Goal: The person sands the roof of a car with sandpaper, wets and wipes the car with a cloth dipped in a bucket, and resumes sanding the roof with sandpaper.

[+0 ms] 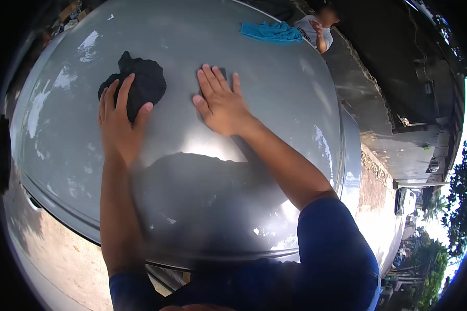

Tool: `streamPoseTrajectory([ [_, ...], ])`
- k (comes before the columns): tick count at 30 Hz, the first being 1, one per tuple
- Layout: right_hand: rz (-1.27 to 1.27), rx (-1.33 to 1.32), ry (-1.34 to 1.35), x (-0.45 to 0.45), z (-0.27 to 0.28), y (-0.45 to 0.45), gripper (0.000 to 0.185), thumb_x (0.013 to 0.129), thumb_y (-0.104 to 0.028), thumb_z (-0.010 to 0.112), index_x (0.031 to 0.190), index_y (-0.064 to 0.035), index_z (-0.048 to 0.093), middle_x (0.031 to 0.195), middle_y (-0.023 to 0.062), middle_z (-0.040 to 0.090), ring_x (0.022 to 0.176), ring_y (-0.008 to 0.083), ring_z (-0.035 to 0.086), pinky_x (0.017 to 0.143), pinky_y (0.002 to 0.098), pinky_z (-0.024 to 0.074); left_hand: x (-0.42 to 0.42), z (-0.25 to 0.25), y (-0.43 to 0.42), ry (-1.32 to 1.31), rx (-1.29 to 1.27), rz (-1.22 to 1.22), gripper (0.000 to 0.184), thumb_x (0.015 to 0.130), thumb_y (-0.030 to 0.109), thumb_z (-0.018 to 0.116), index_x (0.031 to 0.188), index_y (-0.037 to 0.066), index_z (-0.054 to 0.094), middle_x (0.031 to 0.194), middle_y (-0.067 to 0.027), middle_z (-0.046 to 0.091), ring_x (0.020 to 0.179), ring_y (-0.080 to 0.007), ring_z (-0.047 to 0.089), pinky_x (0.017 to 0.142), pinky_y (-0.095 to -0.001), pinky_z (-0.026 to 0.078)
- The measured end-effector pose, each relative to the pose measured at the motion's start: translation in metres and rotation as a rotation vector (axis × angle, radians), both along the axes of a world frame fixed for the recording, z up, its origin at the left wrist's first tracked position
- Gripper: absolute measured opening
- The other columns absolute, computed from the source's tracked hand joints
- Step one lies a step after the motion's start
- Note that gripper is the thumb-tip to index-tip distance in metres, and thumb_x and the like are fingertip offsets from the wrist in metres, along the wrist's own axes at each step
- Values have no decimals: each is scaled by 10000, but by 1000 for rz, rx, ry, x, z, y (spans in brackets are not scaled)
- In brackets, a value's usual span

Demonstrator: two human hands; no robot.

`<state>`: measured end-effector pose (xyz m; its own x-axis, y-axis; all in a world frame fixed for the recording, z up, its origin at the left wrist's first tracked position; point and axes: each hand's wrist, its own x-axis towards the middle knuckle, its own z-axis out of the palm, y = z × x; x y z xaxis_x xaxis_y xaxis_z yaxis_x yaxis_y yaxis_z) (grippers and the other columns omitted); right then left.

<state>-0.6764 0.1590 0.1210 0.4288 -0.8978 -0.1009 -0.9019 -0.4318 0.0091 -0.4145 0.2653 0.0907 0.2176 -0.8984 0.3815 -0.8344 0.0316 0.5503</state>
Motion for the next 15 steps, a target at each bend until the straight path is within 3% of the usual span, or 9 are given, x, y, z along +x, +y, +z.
streamPoseTrajectory([
  [2, -214, -7, -17, -27, 11, -45, 783, 1122, -553, 180, 1701, -26, 172, 1793, 160, 112, 1660, 336, 83, 1304, 635, 9, 3, -4, 4, 4, -39, -28, 671, 1006, 553, 653, 1600, 308, 460, 1644, -156, 428, 1539, -433, 356, 1257, -570, 296],
  [5, -244, 34, -14, -24, 15, -25, 773, 1126, -544, 183, 1704, -30, 164, 1795, 158, 104, 1659, 338, 84, 1307, 625, 8, 4, -7, 6, -44, -50, 1, 668, 1012, 544, 648, 1602, 297, 455, 1637, -169, 431, 1537, -431, 359, 1252, -584, 291],
  [8, 40, 70, 93, 3, 20, 64, 770, 1129, -534, 193, 1705, -26, 136, 1797, 159, 86, 1661, 343, 53, 1307, 625, -4, 3, -7, 0, -55, -23, 19, 701, 1005, 558, 650, 1614, 288, 432, 1653, -162, 414, 1547, -425, 344, 1247, -595, 286],
  [11, -188, 33, 29, -34, 14, -39, 785, 1128, -545, 179, 1702, -11, 128, 1792, 169, 104, 1660, 354, 52, 1305, 627, 0, -2, -6, 8, -54, 20, 26, 713, 1002, 566, 650, 1617, 283, 425, 1661, -158, 406, 1550, -424, 339, 1246, -599, 284],
  [14, -251, 36, 8, -21, 11, -44, 787, 1127, -550, 160, 1699, -11, 147, 1788, 168, 124, 1659, 349, 77, 1309, 619, 6, -3, -5, 8, -71, 27, 88, 710, 1005, 577, 640, 1613, 277, 430, 1660, -153, 412, 1545, -422, 352, 1243, -610, 280],
  [15, -165, 28, 6, -16, 15, -37, 788, 1126, -552, 160, 1700, -12, 145, 1788, 168, 124, 1659, 347, 77, 1308, 619, 4, -7, -9, 5, -70, 37, 106, 706, 1007, 582, 635, 1610, 275, 433, 1658, -151, 416, 1542, -422, 359, 1243, -615, 278],
])
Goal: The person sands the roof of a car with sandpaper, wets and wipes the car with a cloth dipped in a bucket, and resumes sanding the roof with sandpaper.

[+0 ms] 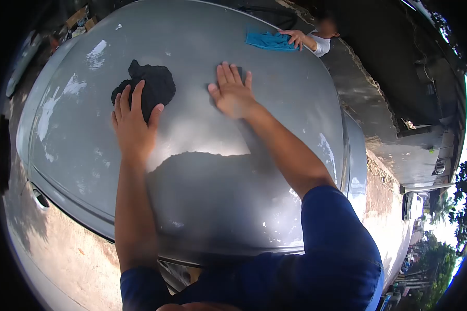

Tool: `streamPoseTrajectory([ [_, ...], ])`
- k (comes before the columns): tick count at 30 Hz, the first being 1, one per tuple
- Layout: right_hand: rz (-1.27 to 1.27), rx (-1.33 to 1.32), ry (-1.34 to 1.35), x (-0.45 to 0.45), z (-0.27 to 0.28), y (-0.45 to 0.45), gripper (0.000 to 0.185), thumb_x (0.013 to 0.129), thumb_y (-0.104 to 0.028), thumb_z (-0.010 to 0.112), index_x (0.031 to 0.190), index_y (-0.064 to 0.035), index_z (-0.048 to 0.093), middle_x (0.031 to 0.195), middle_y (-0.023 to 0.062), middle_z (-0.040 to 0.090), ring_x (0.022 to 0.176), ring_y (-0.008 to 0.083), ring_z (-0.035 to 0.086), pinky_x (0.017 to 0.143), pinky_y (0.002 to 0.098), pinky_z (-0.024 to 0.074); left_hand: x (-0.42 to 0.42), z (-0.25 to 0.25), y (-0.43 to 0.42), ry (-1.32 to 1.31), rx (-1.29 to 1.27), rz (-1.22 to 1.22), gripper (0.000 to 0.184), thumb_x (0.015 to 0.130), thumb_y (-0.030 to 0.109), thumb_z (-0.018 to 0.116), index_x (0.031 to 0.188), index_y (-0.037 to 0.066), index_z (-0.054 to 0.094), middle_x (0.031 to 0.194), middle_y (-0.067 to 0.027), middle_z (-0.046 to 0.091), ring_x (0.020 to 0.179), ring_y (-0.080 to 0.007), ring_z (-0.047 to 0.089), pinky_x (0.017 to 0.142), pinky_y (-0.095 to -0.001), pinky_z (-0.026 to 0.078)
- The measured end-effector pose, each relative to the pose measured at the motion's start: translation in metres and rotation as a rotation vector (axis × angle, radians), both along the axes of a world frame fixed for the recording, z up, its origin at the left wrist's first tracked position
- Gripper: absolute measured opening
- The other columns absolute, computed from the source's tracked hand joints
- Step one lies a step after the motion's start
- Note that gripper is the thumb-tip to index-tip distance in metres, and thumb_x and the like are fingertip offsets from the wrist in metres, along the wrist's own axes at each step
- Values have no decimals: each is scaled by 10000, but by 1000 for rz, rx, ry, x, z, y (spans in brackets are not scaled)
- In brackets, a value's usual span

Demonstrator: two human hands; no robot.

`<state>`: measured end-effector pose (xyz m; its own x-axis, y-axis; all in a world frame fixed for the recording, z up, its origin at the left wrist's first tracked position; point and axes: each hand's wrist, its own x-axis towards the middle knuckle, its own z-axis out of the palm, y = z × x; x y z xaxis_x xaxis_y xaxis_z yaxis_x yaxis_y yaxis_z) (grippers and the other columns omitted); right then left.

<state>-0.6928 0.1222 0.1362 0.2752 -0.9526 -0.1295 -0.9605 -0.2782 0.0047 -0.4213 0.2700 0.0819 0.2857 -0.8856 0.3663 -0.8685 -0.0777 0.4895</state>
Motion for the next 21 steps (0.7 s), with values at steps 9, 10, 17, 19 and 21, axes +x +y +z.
streamPoseTrajectory([
  [9, -1, -17, 63, -9, -8, 43, 780, 1123, -549, 154, 1709, -34, 126, 1793, 149, 118, 1660, 328, 86, 1307, 615, 3, -4, 10, 2, -43, 99, 69, 719, 1003, 616, 618, 1619, 313, 404, 1679, -116, 402, 1582, -376, 323, 1241, -723, 191],
  [10, 66, 4, 56, -5, -6, 51, 777, 1123, -543, 162, 1709, -34, 118, 1794, 152, 108, 1661, 327, 76, 1308, 613, -1, -5, 9, 0, -31, 95, 79, 716, 1005, 615, 615, 1619, 314, 403, 1681, -116, 399, 1583, -375, 321, 1239, -734, 182],
  [17, -11, 67, 37, -3, 6, 32, 775, 1128, -511, 180, 1694, 17, 135, 1788, 193, 86, 1663, 341, 28, 1313, 593, 4, -3, 20, 11, -15, 130, 53, 677, 1031, 570, 601, 1625, 317, 399, 1695, -114, 380, 1596, -375, 293, 1228, -772, 136],
  [19, 273, 61, 73, 38, 2, 78, 773, 1130, -503, 190, 1691, 26, 143, 1786, 198, 95, 1663, 345, 33, 1313, 592, 11, -5, 21, 0, 9, 114, 105, 673, 1035, 561, 599, 1628, 316, 397, 1696, -121, 377, 1598, -379, 289, 1222, -781, 129],
  [21, 418, 124, 57, 51, -1, 99, 775, 1130, -502, 201, 1690, 30, 143, 1783, 204, 105, 1662, 348, 43, 1313, 593, 14, -11, 15, 5, 8, 108, 108, 676, 1035, 559, 599, 1631, 314, 395, 1696, -132, 375, 1598, -385, 287, 1216, -789, 124],
])
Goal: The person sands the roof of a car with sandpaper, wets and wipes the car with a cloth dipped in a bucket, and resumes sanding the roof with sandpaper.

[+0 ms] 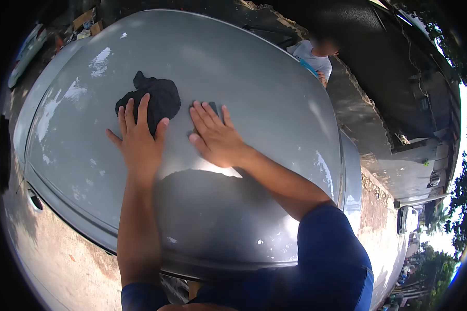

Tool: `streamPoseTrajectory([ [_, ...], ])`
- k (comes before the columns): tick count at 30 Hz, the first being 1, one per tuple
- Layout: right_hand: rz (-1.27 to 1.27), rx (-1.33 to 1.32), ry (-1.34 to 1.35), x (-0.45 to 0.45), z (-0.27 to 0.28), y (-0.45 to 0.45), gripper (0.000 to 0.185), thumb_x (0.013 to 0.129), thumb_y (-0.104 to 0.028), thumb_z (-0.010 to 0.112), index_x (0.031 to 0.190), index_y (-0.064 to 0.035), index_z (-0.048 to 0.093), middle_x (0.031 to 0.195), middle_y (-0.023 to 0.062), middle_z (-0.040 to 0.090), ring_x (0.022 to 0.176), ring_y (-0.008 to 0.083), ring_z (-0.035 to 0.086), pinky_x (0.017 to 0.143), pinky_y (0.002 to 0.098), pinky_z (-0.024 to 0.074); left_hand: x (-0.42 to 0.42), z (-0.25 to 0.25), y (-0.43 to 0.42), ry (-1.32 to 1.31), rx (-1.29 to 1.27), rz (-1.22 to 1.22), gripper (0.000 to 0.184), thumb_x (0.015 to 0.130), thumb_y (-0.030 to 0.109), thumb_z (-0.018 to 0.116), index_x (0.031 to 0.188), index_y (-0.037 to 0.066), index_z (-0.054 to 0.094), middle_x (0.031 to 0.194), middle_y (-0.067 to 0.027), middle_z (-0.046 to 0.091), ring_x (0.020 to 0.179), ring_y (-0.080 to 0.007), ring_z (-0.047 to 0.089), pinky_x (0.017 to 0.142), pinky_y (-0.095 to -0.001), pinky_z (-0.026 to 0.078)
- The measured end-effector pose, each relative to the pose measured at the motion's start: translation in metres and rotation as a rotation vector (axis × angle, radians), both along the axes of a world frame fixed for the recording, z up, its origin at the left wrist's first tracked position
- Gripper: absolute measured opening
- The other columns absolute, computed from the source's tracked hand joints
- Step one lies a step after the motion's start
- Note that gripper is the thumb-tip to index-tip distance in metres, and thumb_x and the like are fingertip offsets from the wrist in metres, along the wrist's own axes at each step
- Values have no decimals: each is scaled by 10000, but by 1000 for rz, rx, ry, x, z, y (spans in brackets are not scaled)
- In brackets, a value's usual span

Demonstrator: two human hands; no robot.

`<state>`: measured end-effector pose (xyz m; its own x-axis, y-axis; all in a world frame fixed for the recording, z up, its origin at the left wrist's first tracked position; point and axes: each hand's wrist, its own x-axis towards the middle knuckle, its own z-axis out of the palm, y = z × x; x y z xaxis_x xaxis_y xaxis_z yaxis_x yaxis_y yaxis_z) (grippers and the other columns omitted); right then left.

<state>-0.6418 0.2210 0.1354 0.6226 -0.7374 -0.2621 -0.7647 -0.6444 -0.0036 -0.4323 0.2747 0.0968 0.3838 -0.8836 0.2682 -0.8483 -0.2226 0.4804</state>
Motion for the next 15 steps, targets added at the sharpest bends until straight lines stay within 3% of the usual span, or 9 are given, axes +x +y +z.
streamPoseTrajectory([
  [2, -294, -90, -58, -12, -8, -95, 769, 1131, -499, 197, 1691, 25, 144, 1783, 197, 118, 1660, 346, 70, 1314, 596, 18, -4, 1, 2, 20, -2, -12, 689, 1028, 562, 605, 1633, 310, 392, 1694, -144, 374, 1595, -399, 287, 1215, -789, 127],
  [5, -363, -83, -53, -1, -9, -110, 757, 1133, -496, 189, 1694, 11, 147, 1785, 183, 123, 1660, 337, 83, 1314, 602, 20, 1, 1, 3, 15, 19, -7, 702, 1020, 569, 611, 1633, 307, 391, 1694, -151, 373, 1596, -409, 279, 1218, -783, 130],
  [7, -18, -68, 28, 23, -16, -15, 745, 1136, -488, 177, 1698, -2, 138, 1793, 163, 107, 1663, 321, 62, 1314, 606, 12, 4, -2, -8, 23, -2, 14, 709, 1017, 573, 612, 1634, 308, 388, 1694, -152, 369, 1598, -411, 273, 1220, -779, 133],
  [8, -16, -64, 8, 22, -16, -17, 745, 1136, -489, 174, 1700, -5, 132, 1793, 163, 104, 1663, 320, 59, 1316, 604, 10, 5, -4, -9, 19, -11, 12, 712, 1016, 575, 612, 1636, 309, 385, 1695, -154, 365, 1599, -411, 270, 1221, -778, 135],
  [10, -41, -38, -51, 9, -12, -26, 746, 1136, -491, 167, 1703, -9, 121, 1794, 161, 100, 1664, 319, 51, 1318, 599, 7, 5, -9, -1, 9, 5, -18, 722, 1013, 570, 617, 1638, 294, 385, 1696, -158, 357, 1598, -411, 268, 1224, -769, 142],
  [12, -464, -64, -1, -23, 4, -119, 745, 1138, -483, 179, 1706, -8, 92, 1797, 161, 76, 1665, 319, 32, 1322, 586, 2, 7, -1, 0, -3, -13, -33, 733, 1011, 555, 629, 1639, 262, 391, 1697, -163, 347, 1596, -413, 269, 1230, -754, 154],
  [15, -355, -26, 11, -28, 12, -75, 743, 1142, -479, 191, 1706, -11, 72, 1798, 160, 51, 1664, 319, 9, 1328, 574, 11, 8, -5, -5, -70, -252, -139, 749, 996, 495, 677, 1628, 191, 413, 1696, -183, 335, 1585, -434, 277, 1247, -705, 194],
])
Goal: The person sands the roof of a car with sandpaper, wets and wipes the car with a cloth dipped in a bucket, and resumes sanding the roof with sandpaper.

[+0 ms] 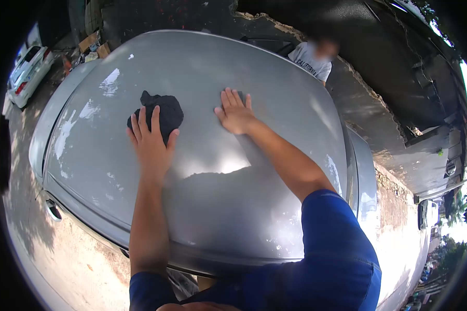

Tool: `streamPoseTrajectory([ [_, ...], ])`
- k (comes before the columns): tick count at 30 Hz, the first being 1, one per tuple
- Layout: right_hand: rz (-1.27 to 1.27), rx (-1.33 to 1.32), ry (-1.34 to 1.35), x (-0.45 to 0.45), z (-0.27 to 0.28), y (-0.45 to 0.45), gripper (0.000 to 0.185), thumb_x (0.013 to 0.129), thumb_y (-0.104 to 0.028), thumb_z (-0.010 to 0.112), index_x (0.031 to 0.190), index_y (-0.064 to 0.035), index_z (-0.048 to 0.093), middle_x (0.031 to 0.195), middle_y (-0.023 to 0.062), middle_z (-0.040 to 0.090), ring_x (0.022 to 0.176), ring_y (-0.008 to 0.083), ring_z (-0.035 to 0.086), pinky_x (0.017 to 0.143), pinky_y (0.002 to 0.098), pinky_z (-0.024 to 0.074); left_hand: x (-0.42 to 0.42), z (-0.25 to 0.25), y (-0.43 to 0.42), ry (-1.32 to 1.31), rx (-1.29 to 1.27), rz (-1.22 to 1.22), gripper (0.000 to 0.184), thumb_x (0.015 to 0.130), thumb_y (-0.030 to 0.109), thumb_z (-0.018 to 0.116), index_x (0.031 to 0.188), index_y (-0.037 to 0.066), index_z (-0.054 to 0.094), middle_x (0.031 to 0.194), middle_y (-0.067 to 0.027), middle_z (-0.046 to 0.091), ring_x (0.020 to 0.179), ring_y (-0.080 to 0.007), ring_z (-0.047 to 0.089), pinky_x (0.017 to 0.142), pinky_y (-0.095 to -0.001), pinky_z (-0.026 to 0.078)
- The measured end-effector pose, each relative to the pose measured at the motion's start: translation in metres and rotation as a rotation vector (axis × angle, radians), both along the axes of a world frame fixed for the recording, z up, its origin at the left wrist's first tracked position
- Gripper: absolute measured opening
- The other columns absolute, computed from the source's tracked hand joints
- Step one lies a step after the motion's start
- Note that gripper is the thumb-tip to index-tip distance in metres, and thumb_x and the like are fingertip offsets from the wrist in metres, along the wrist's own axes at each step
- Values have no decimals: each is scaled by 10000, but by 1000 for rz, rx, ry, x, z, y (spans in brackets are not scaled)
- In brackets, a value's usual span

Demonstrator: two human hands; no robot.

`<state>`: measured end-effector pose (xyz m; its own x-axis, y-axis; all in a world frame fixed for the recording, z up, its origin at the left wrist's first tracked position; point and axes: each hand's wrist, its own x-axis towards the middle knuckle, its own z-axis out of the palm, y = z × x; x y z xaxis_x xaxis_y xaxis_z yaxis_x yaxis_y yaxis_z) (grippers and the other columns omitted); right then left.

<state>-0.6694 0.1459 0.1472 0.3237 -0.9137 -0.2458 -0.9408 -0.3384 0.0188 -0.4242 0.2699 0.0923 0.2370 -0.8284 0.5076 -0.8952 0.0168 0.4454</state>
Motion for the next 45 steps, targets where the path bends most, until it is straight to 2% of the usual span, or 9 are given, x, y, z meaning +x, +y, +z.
streamPoseTrajectory([
  [2, 242, -7, -4, -5, -4, 87, 724, 1147, -471, 178, 1710, -26, 77, 1797, 158, 49, 1664, 319, 11, 1340, 535, 33, -8, 16, -1, 36, -72, -266, 786, 966, 421, 738, 1610, 99, 425, 1682, -208, 347, 1574, -459, 280, 1258, -651, 237],
  [5, 270, 34, -86, -60, 22, 179, 730, 1146, -483, 189, 1705, -19, 111, 1794, 165, 67, 1661, 329, 40, 1343, 520, 52, -37, 17, 8, 34, 24, -670, 850, 951, 455, 745, 1615, 49, 404, 1698, -216, 330, 1586, -442, 272, 1264, -657, 218],
  [8, -112, -94, -85, -161, 18, 226, 733, 1143, -477, 223, 1700, -10, 129, 1787, 179, 98, 1658, 345, 72, 1339, 522, 82, -72, 14, 16, -279, 328, -624, 922, 986, 602, 640, 1659, 51, 332, 1743, -214, 253, 1614, -429, 216, 1279, -659, 159],
  [12, -684, -332, -140, -298, -4, 307, 727, 1136, -447, 300, 1687, 12, 180, 1770, 202, 174, 1645, 367, 148, 1329, 514, 130, -109, 32, -32, -257, 538, -544, 1025, 1007, 762, 449, 1698, 42, 210, 1777, -206, 149, 1641, -421, 114, 1292, -649, 83],
  [17, -780, -411, -242, -310, -2, 361, 703, 1129, -423, 326, 1669, 20, 251, 1754, 205, 234, 1637, 365, 185, 1325, 497, 160, -195, 20, -127, -210, 611, -292, 1071, 1015, 785, 391, 1689, -17, 172, 1773, -240, 118, 1648, -416, 66, 1301, -627, 63],
  [28, -783, -441, -264, -316, 2, 352, 689, 1120, -399, 344, 1656, 29, 286, 1747, 202, 260, 1633, 362, 204, 1322, 495, 164, -378, 42, -3, -374, 323, -964, 1078, 1021, 746, 437, 1662, -82, 181, 1759, -251, 169, 1648, -366, 128, 1337, -488, 100],
  [35, -770, -457, -249, -316, 1, 352, 716, 1109, -428, 389, 1656, 24, 292, 1746, 199, 265, 1629, 366, 212, 1319, 494, 171, -310, 51, 69, -383, 260, -1211, 1061, 996, 694, 557, 1644, -87, 248, 1734, -267, 240, 1631, -395, 192, 1325, -517, 149],
  [38, -772, -454, -223, -313, 2, 350, 736, 1106, -451, 407, 1658, 21, 288, 1746, 196, 268, 1626, 366, 223, 1319, 494, 175, -256, 42, 95, -346, 211, -1120, 1057, 984, 679, 596, 1644, -77, 262, 1727, -264, 262, 1625, -405, 205, 1315, -541, 158],
  [45, -830, -390, -131, -309, -3, 336, 700, 1125, -402, 366, 1646, 58, 276, 1729, 259, 258, 1617, 402, 225, 1318, 495, 187, -134, 20, 106, -233, 401, -563, 1030, 997, 675, 580, 1679, -8, 220, 1746, -245, 223, 1620, -451, 179, 1287, -642, 137],
])
